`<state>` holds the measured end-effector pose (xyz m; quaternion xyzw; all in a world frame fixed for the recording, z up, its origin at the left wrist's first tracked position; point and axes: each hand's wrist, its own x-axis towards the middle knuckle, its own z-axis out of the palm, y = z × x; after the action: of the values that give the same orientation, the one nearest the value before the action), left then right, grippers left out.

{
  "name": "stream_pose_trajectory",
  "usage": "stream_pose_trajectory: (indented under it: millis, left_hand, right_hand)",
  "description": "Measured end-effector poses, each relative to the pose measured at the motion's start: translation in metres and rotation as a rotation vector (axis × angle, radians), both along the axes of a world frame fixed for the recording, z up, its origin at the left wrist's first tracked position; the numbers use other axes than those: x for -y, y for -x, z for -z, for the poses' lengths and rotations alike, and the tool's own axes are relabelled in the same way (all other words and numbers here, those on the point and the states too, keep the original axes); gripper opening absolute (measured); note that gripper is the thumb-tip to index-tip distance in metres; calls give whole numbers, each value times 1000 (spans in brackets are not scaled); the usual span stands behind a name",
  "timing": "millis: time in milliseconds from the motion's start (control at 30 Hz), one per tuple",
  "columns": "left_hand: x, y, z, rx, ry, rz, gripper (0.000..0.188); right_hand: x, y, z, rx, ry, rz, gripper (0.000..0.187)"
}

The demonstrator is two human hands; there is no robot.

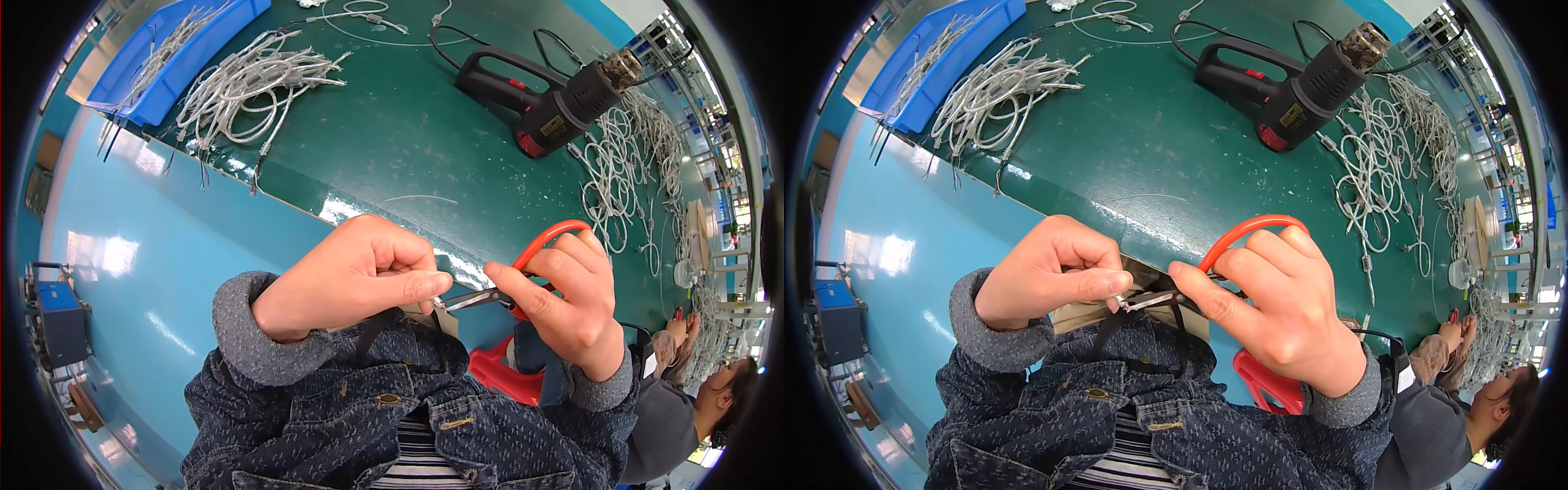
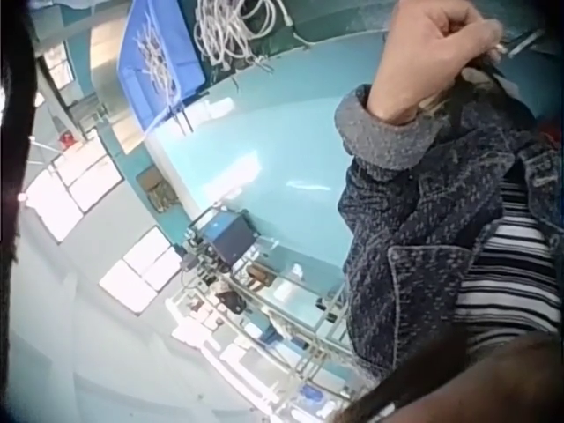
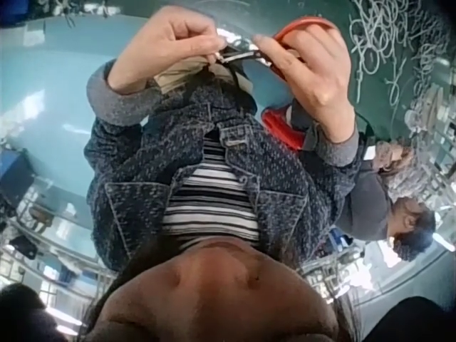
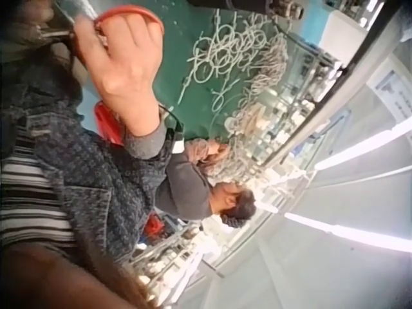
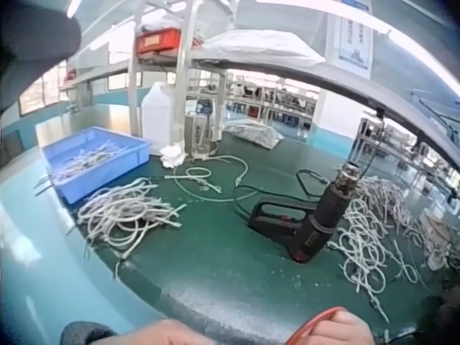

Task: Assemble a wiring harness by applying heat-shrink tubing to connections using a heat gun and scissors.

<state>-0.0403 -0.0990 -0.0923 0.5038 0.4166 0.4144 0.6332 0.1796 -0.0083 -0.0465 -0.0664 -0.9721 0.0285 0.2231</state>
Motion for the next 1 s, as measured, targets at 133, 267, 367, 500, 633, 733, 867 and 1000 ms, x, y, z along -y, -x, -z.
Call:
stream_pose_trajectory:
  millis: [133,267,367,500,633,733,867,1000]
  left_hand:
    - [1,-1,-1,0,27,-26,30]
    - [0,-2,0,-15,48,-36,30]
    - [-1,-3,1,36,134,-33,23]
    - [-1,-2,4,5,198,-32,25]
    - [-2,-4,11,6,219,-17,33]
    - [-4,-1,10,-38,154,20,34]
    - [-7,1,3,-60,91,66,35]
    - [-7,0,2,-55,39,85,35]
  right_hand:
    - [3,0,-1,3,-4,24,43]
    - [4,0,-1,25,-39,26,43]
    - [5,2,-1,43,-58,32,42]
    - [8,4,1,74,-115,33,41]
    - [7,5,2,98,-163,-14,40]
    - [5,5,3,93,-175,-51,39]
    - [1,1,9,56,-172,-84,38]
    - [3,-3,12,28,-141,-92,37]
